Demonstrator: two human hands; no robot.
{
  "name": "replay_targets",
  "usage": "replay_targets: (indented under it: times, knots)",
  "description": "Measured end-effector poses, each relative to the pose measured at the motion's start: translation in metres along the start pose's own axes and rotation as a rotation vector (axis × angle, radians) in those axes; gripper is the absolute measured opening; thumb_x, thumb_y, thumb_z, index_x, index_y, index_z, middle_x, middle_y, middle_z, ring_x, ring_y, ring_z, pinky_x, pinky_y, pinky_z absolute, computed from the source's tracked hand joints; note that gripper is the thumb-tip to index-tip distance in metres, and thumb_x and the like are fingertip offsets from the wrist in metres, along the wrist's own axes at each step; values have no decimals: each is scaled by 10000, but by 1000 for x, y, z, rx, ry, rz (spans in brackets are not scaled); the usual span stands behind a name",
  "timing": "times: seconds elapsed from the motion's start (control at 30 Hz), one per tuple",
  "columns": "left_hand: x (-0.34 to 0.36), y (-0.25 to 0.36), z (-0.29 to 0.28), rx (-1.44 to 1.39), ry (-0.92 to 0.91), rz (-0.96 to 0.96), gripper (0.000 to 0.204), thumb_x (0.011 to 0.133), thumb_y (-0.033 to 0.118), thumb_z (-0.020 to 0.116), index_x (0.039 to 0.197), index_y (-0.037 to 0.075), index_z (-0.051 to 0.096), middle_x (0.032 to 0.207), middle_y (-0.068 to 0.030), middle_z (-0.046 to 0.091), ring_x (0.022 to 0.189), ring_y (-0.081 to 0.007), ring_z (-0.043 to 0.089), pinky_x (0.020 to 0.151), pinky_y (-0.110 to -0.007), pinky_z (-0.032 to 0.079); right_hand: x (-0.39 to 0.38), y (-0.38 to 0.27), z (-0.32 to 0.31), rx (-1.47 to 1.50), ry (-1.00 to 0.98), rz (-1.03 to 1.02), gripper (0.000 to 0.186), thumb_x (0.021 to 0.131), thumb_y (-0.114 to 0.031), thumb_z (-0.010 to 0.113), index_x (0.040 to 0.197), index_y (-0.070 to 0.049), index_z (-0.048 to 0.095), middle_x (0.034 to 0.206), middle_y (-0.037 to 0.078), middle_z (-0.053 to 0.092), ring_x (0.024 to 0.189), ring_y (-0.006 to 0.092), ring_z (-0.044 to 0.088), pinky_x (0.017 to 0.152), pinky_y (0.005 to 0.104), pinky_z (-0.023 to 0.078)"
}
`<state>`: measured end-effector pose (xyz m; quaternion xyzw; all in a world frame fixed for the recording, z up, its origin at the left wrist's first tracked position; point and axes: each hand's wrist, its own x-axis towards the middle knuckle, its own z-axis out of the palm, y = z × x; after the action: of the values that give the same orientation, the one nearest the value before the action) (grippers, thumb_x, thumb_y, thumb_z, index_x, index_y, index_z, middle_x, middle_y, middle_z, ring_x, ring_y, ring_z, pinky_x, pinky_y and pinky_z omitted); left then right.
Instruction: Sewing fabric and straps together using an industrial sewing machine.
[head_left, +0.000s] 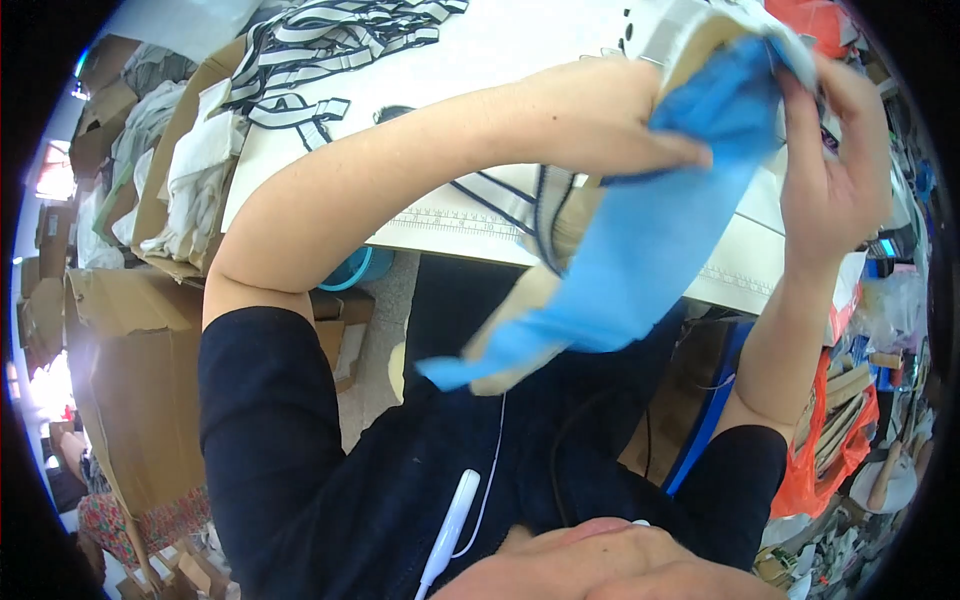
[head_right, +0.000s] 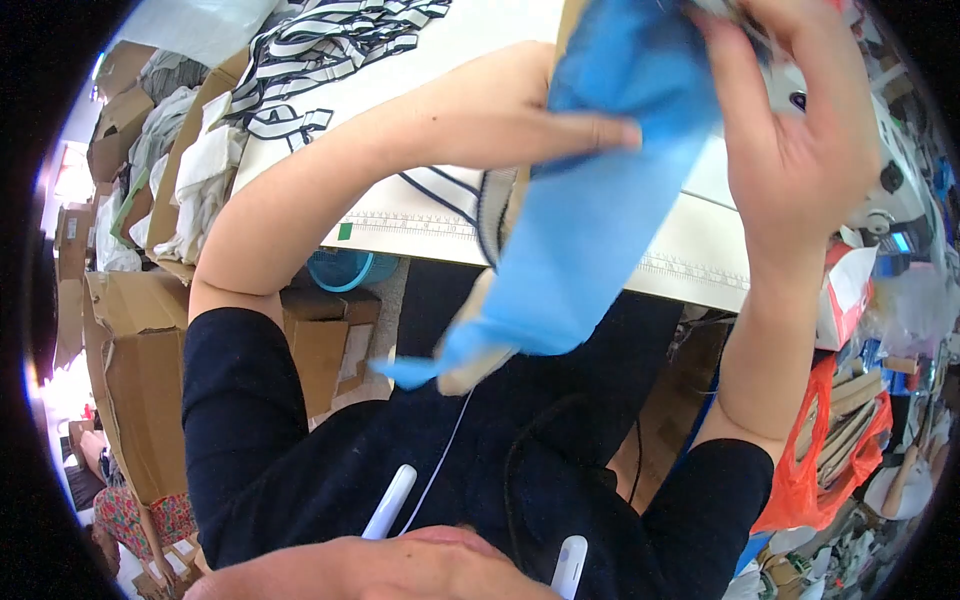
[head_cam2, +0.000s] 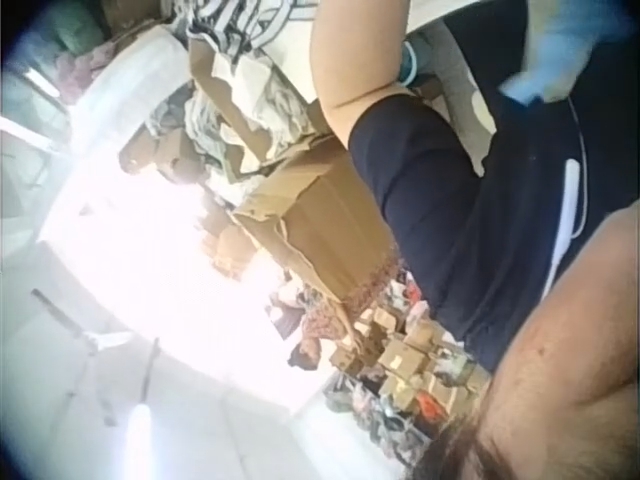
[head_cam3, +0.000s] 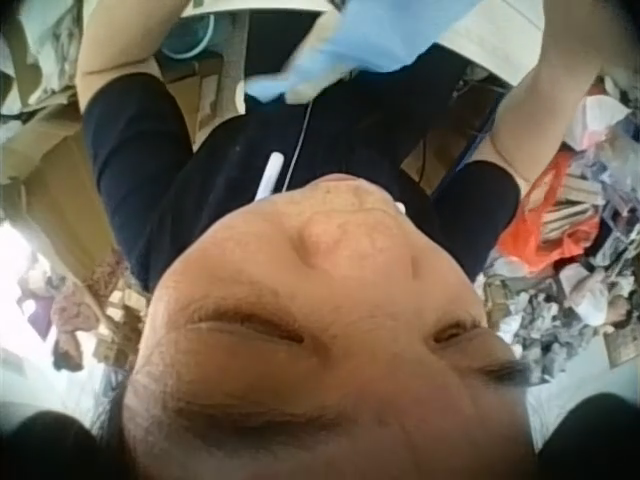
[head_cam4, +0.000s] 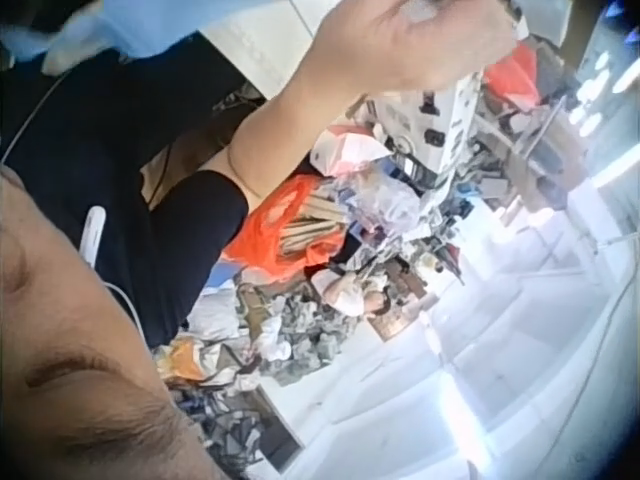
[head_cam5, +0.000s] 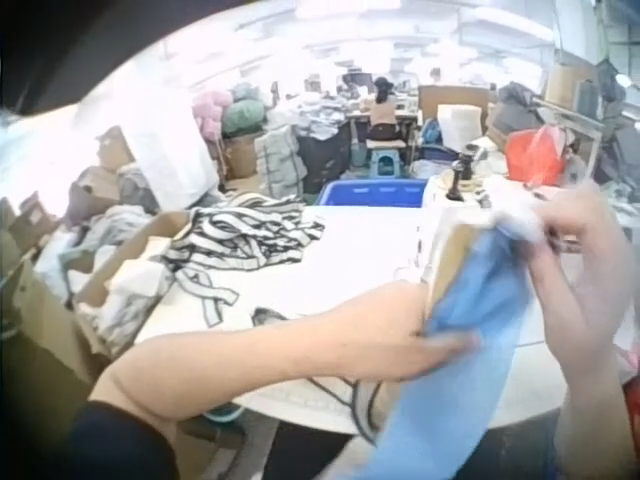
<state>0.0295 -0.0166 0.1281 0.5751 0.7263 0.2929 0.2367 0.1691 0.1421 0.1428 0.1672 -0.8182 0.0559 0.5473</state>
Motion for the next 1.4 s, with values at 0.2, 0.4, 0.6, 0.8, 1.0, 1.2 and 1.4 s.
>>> replay_targets:
  times: [0.2, 0.4, 0.6, 0.8, 1.0, 1.2, 1.4]
  knots:
    - [-10, 10, -50, -269, 423, 89, 335, 938, 273, 583, 1111, -8, 642, 994, -170, 683, 959, -252, 661, 872, -395, 511, -4, -39, 44, 904, 283, 768, 547, 830, -86, 692, 1334, -52, 481, 1215, 117, 597, 1067, 235, 592, 892, 357, 487]
    - [-23, 51, -90, 122, 701, 121, 419, 990, 331, 502, 1097, -53, 632, 933, -176, 684, 826, -281, 676, 816, -413, 533, -52, -81, 75, 1051, -262, 999, 569, 798, -59, 727, 1304, -1, 475, 1205, 121, 614, 1115, 206, 594, 943, 347, 487]
    - [-25, 52, -126, -9, 1042, -54, 464, 980, 378, 528, 1084, -61, 639, 986, -169, 698, 859, -261, 687, 806, -409, 540, -92, -64, 98, 1406, -442, 1316, 311, 862, -20, 605, 1169, 16, 576, 1016, 115, 677, 896, 204, 686, 772, 315, 575]
    - [-50, -177, -168, -739, 764, -148, 293, 946, 355, 595, 1018, 73, 632, 856, -85, 661, 743, -191, 635, 620, -304, 519, -116, 10, 52, 1001, -674, 1357, 340, 869, -114, 661, 1173, 16, 583, 892, 94, 693, 684, 150, 674, 583, 252, 555]
    - [-67, -191, -79, -831, 782, -419, 134, 964, 285, 565, 950, 154, 590, 811, 6, 631, 693, -93, 571, 578, -211, 471, -105, -53, 66, 161, -584, 930, 611, 782, -179, 758, 1345, -114, 530, 1148, 139, 623, 932, 242, 643, 782, 338, 526]
    - [-64, -200, -57, -773, 842, -613, 137, 985, 327, 523, 994, 198, 568, 800, 23, 601, 641, -95, 548, 515, -214, 448, -100, -147, 114, 224, -740, 15, 538, 704, -179, 750, 1220, -220, 602, 1408, 94, 465, 1262, 280, 459, 1019, 427, 391]
    - [-102, -223, -54, -875, 672, -598, 334, 998, 449, 440, 1029, 148, 582, 842, 10, 628, 619, -90, 545, 482, -184, 403, -110, -147, 128, 180, -752, 5, 161, 812, -165, 602, 971, -157, 623, 1260, 62, 551, 1196, 265, 498, 974, 452, 411]
